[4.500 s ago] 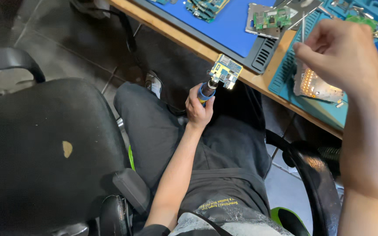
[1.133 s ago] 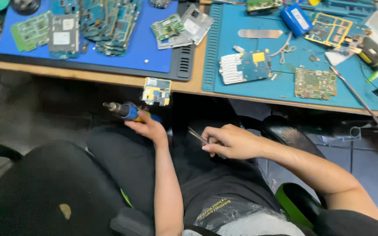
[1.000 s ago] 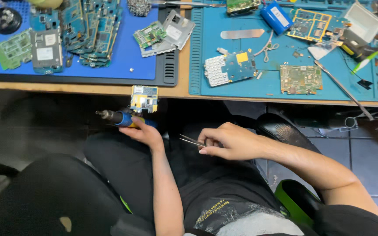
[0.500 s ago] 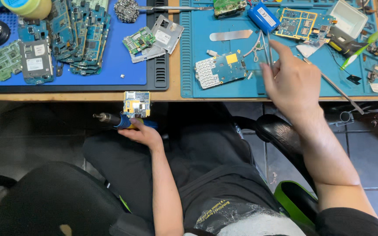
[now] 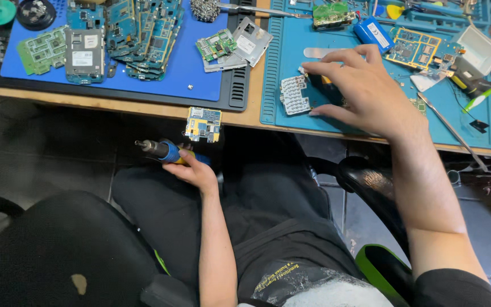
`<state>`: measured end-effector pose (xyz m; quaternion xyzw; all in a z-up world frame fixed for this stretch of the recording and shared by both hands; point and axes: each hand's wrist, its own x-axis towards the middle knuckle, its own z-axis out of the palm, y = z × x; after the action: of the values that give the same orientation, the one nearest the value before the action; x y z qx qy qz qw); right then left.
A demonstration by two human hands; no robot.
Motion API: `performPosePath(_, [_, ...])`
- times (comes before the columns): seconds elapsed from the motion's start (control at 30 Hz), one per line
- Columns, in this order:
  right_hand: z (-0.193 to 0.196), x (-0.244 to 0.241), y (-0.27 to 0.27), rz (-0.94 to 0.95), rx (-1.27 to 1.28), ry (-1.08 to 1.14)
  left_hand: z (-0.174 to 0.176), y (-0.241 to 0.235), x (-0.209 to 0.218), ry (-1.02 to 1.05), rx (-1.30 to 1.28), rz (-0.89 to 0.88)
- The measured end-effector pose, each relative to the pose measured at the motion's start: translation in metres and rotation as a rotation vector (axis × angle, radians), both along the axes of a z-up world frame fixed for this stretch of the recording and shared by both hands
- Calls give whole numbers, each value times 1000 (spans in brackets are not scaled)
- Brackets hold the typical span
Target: The person uses a hot air gun and tweezers to work on a small circuit board, then picks up a larger circuit board and continues to apply heat and manipulate components with the tweezers.
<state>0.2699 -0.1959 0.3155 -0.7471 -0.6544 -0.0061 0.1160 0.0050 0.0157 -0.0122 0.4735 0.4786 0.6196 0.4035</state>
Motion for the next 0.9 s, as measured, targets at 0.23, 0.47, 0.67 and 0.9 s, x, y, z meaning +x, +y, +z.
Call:
performPosePath(0.23, [2, -7, -5, -15, 314, 35, -5, 2, -8, -97, 36, -23])
performPosePath(0.47, [-4, -48, 12, 215, 734, 650, 3, 3, -11, -104, -22, -5])
performPosePath(0.67, [-14, -68, 14, 311, 695, 1071, -4, 1, -13, -142, 29, -47])
performPosePath(0.9, [-29, -72, 10, 237, 784, 1328, -24, 8, -9, 1, -29, 44])
